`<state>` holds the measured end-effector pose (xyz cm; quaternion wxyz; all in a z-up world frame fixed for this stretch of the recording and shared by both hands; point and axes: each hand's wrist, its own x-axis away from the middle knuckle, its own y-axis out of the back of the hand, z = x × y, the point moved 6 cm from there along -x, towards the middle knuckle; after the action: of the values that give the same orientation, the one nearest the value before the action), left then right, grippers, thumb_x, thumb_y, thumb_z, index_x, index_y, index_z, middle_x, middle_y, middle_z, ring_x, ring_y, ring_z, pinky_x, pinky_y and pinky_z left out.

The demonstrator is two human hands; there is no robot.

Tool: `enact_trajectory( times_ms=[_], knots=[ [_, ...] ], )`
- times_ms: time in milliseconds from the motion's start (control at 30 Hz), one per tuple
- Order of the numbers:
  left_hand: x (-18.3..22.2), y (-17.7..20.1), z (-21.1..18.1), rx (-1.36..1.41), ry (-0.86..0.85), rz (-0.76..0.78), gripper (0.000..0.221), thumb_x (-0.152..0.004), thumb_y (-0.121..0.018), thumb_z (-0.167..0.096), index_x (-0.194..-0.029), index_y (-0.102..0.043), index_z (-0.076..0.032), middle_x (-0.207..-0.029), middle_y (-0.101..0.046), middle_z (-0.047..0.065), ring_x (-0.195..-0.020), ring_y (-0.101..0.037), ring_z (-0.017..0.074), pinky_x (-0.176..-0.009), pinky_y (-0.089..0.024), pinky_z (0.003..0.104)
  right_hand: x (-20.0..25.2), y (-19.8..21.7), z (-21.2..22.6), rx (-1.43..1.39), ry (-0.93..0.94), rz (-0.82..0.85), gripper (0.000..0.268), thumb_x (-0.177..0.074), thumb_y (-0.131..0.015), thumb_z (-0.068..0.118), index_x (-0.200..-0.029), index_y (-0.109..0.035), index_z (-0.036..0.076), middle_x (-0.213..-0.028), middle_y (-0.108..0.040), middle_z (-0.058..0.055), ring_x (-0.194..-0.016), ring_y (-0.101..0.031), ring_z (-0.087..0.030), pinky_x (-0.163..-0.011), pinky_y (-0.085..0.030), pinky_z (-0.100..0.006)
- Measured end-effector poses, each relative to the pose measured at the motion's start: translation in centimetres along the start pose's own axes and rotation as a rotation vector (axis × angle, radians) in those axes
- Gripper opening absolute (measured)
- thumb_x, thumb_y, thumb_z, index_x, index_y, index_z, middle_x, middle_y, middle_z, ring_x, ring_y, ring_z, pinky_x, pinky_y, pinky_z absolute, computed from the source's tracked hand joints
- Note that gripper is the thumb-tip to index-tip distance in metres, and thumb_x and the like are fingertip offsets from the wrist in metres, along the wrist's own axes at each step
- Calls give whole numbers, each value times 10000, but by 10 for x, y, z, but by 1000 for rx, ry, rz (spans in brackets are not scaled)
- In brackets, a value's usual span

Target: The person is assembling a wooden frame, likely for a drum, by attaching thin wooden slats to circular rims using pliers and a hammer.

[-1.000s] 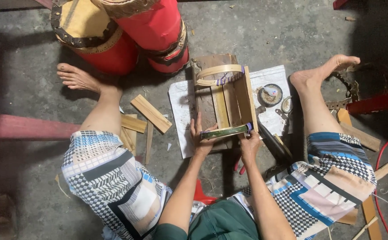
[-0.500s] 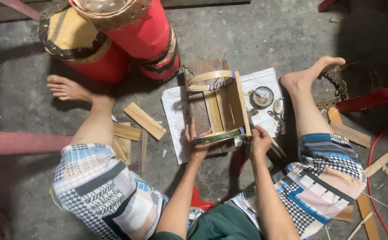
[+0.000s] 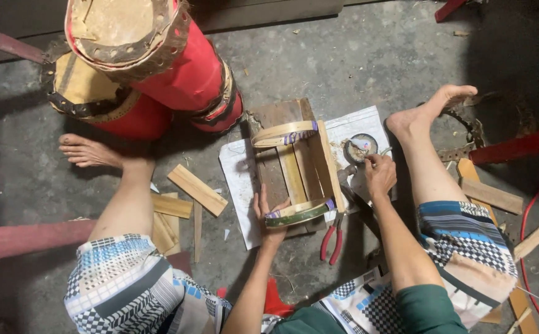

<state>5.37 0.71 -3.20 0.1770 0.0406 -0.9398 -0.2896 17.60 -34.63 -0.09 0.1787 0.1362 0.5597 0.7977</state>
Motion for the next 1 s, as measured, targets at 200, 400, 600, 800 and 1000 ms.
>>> enact_trajectory(
  times_ms=[200, 400, 600, 800, 1000],
  knots=[
    [5, 7, -9, 84, -18, -38, 1076, -722, -896, -292, -1620, -303, -266, -1043, -791, -132, -1564, -153, 261, -1256, -63, 462, -33, -33, 5, 349, 186, 135, 285, -826, -843, 265, -1093, -753, 302, -1087, -619, 8, -1073, -621, -265, -894, -570, -419],
    [12, 20, -30, 205, -53, -92, 1093, -731, -888, -304, -1634, -285, -182, -902, -822, -76, -1550, -224, 211, -1243, -21, 408, -48, -65, 2, 535, 494, -51, 63, -895, -746, 263, -930, -736, 211, -958, -624, -1, -959, -660, -228, -793, -551, -373],
    [12, 29, -38, 155, -122, -147, 472, -702, -902, -280, -1160, -791, -310, -1659, -341, -79, -1542, -191, 338, -1263, -139, 464, -51, -74, -8, 628, 629, -118, 24, -897, -693, 236, -889, -710, 221, -901, -633, 17, -872, -683, -200, -764, -524, -376],
    [13, 20, -23, 179, -102, -122, 459, -726, -891, -265, -1169, -785, -323, -1697, -238, -29, -1547, -189, 314, -1266, -136, 441, -45, -68, 3, 631, 581, -155, 126, -934, -626, 217, -848, -704, 167, -847, -606, -2, -801, -665, -240, -727, -472, -414],
    [17, 36, -50, 318, 49, -74, 961, -689, -935, -239, -1536, -484, -293, -1429, -642, -39, -1553, -196, 168, -1275, -101, 370, -38, -69, 3, 672, 642, -254, 111, -952, -613, 234, -877, -673, 177, -848, -569, -10, -810, -639, -236, -717, -456, -403]
  ],
)
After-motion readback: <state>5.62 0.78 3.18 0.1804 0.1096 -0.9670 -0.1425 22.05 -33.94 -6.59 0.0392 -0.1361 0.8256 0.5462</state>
